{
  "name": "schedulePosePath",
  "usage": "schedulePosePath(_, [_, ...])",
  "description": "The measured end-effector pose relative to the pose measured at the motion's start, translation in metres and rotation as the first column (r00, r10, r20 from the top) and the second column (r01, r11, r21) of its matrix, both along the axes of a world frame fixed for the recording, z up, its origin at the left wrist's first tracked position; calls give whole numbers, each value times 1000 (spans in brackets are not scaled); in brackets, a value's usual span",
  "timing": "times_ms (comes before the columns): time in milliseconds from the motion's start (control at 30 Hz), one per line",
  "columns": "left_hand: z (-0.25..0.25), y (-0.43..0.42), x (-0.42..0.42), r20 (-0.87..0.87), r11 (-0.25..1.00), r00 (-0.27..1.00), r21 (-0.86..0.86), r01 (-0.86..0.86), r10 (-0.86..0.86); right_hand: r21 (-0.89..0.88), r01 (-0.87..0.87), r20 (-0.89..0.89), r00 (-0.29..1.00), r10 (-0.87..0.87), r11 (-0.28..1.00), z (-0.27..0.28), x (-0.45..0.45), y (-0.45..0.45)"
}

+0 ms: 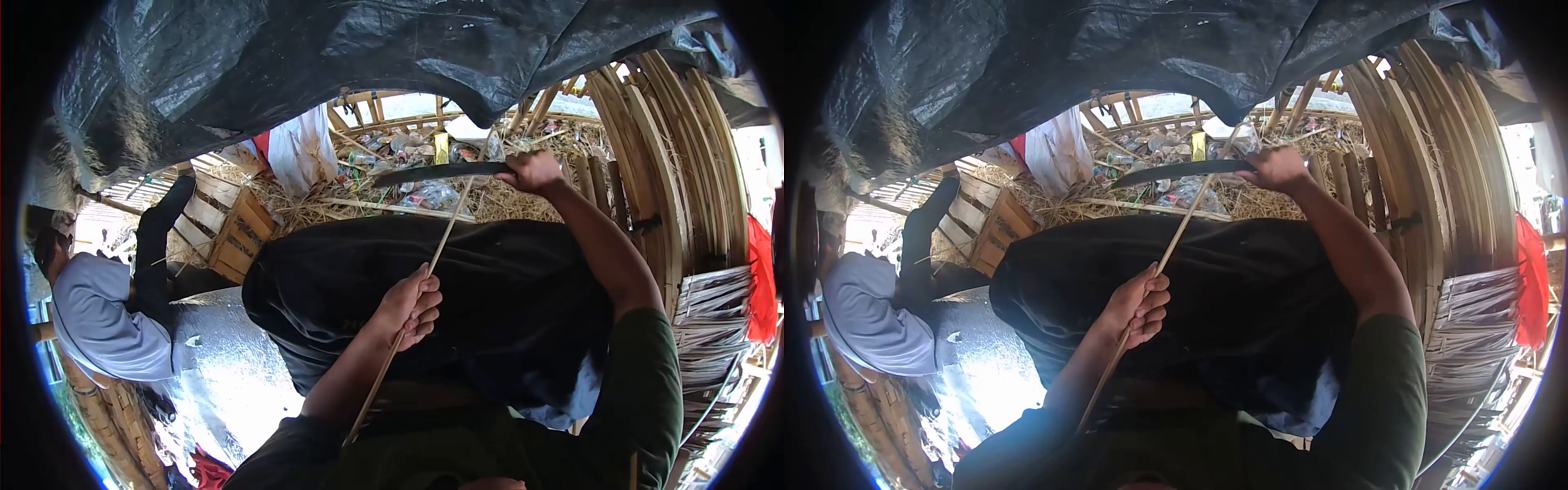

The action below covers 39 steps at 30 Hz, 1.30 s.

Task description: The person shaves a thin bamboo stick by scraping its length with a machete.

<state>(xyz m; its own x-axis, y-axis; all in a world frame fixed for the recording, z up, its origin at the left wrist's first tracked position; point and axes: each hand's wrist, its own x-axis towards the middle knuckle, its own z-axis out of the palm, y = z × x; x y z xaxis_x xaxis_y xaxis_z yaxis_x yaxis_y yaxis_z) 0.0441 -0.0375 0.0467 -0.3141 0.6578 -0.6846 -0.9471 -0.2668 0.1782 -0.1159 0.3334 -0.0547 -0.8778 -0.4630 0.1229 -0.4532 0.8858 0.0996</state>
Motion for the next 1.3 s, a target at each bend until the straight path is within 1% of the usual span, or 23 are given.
schedulePosePath(33, [6, 0, 3, 8, 1000, 1000, 5, 5, -5, -12, -58, -12, 998, 58, 998, -5, -4, 7])
schedulePosePath(67, [10, 0, 5, 14, 1000, 1000, 13, 12, -12, -87, -1, -63, 998, -4, 996, -4, -7, 9])
schedulePosePath(100, [8, 1, 4, 1, 1000, 1000, 18, -1, 1, -115, 215, -81, 971, -224, 970, -5, -9, 10])
schedulePosePath(133, [3, 2, 2, -10, 1000, 1000, 23, -15, 15, -148, 417, -89, 897, -432, 897, -5, -10, 9])
schedulePosePath(167, [0, 2, 2, -20, 999, 999, 31, -32, 33, -175, 371, -134, 909, -395, 912, -3, -11, 9])
schedulePosePath(267, [2, 4, 11, -3, 998, 1000, 59, -5, 5, -68, 336, -79, 937, -341, 939, 6, 2, 6])
schedulePosePath(333, [0, 3, 9, -9, 997, 1000, 71, -29, 30, -48, 168, -74, 982, -171, 985, 17, 12, 3])
schedulePosePath(400, [1, 0, 8, -6, 995, 999, 95, -40, 41, -17, 1, -84, 996, -2, 1000, 25, 13, -3])
schedulePosePath(433, [4, -1, 10, 5, 993, 999, 115, -38, 38, 1, 41, -62, 997, -40, 999, 29, 11, -4])
schedulePosePath(500, [6, -3, 14, 1, 990, 999, 140, -33, 33, -151, 214, -114, 966, -232, 965, 10, -1, 9])
schedulePosePath(600, [6, -2, 12, -42, 989, 998, 140, -36, 43, -174, 453, -136, 869, -477, 875, 5, -11, 23])
schedulePosePath(633, [8, -2, 12, -40, 991, 998, 127, -41, 46, -148, 465, -126, 866, -483, 873, 6, -8, 30])
schedulePosePath(733, [5, -2, 9, -25, 989, 997, 131, -63, 67, -150, 323, -163, 924, -346, 934, 18, 5, 33])
schedulePosePath(767, [2, -2, 8, -19, 987, 997, 142, -72, 75, -169, 233, -190, 946, -264, 958, 20, 6, 29])
schedulePosePath(867, [-2, -6, 5, -37, 988, 995, 128, -88, 94, -134, 146, -184, 968, -170, 980, 33, 9, 3])
schedulePosePath(933, [-4, -9, 5, -39, 986, 994, 135, -100, 106, -107, 172, -81, 980, -181, 979, 23, 9, -11])
schedulePosePath(967, [-7, -10, 4, -38, 984, 993, 140, -106, 112, -229, 208, 4, 977, -212, 951, 23, 11, -22])
schedulePosePath(1000, [-9, -11, 4, -39, 983, 992, 147, -113, 120, -274, 258, 130, 964, -230, 927, 33, 15, -36])
schedulePosePath(1067, [-8, -13, 3, -48, 982, 991, 151, -113, 121, -333, 370, 374, 896, -239, 867, 55, 23, -52])
schedulePosePath(1100, [-8, -13, 2, -53, 982, 991, 154, -112, 121, -357, 411, 454, 861, -228, 839, 56, 26, -53])
schedulePosePath(1200, [-3, -12, 1, -90, 981, 991, 172, -84, 101, -351, 485, 577, 786, -223, 801, 77, 41, -59])
schedulePosePath(1233, [-3, -11, 2, -88, 982, 991, 172, -81, 97, -340, 465, 567, 795, -217, 817, 82, 45, -60])
schedulePosePath(1300, [-3, -9, 2, -87, 983, 992, 172, -70, 86, -346, 610, 703, 672, -234, 713, 91, 51, -58])
